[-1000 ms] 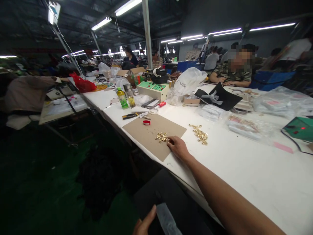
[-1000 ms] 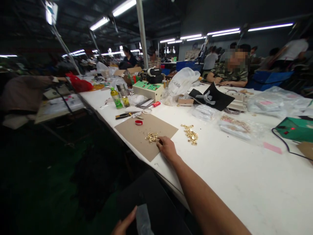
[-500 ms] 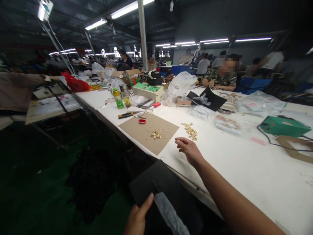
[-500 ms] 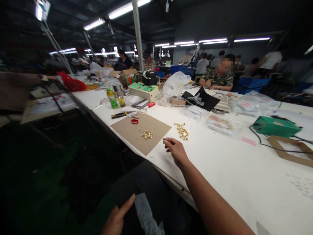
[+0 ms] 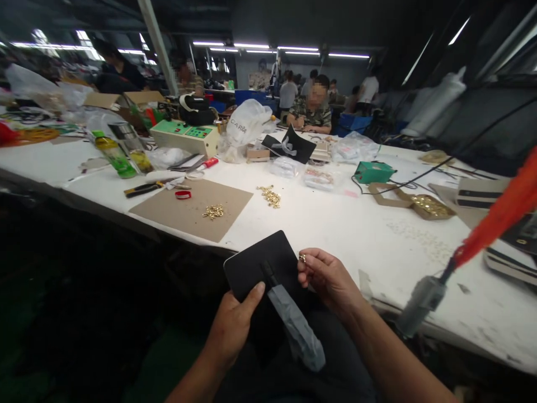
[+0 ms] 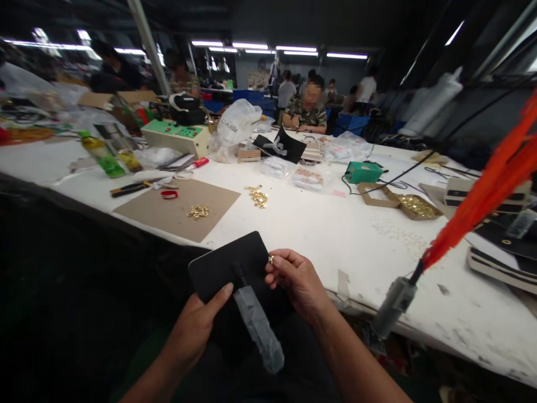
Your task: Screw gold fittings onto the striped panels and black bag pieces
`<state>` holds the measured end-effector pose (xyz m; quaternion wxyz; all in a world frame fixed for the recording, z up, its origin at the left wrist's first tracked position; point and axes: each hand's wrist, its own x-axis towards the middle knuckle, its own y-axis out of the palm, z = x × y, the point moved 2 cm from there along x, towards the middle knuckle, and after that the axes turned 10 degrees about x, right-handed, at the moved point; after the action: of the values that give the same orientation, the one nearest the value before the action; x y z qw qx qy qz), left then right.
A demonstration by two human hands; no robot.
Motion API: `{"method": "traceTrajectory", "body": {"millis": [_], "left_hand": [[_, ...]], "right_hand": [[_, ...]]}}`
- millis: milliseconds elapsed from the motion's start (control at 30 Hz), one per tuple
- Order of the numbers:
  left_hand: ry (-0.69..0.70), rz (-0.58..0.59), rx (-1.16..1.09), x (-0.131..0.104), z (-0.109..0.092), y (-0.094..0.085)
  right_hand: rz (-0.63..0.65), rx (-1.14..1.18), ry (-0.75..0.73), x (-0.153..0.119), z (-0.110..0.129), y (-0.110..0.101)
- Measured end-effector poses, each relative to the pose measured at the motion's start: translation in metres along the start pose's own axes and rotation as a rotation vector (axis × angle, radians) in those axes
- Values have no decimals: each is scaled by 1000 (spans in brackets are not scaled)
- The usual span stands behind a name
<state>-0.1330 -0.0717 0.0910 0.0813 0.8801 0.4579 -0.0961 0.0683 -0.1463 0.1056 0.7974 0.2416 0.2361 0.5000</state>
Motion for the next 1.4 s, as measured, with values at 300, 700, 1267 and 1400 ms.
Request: {"method": "traceTrajectory", "body": {"millis": [300,700,1267,1400], "left_hand": [[67,172,187,0,-6,39],[81,295,370,6,-4,88],[65,291,376,4,8,86],[155,278,447,3,4,83]], "right_hand": [[-42,-401,-194,-49,20,-23],[-136,-1017,-605,-63,37,-47],[-110,-1159,-670,-63,27,-44],[-113,-1201,-665,-63,27,-39]]}}
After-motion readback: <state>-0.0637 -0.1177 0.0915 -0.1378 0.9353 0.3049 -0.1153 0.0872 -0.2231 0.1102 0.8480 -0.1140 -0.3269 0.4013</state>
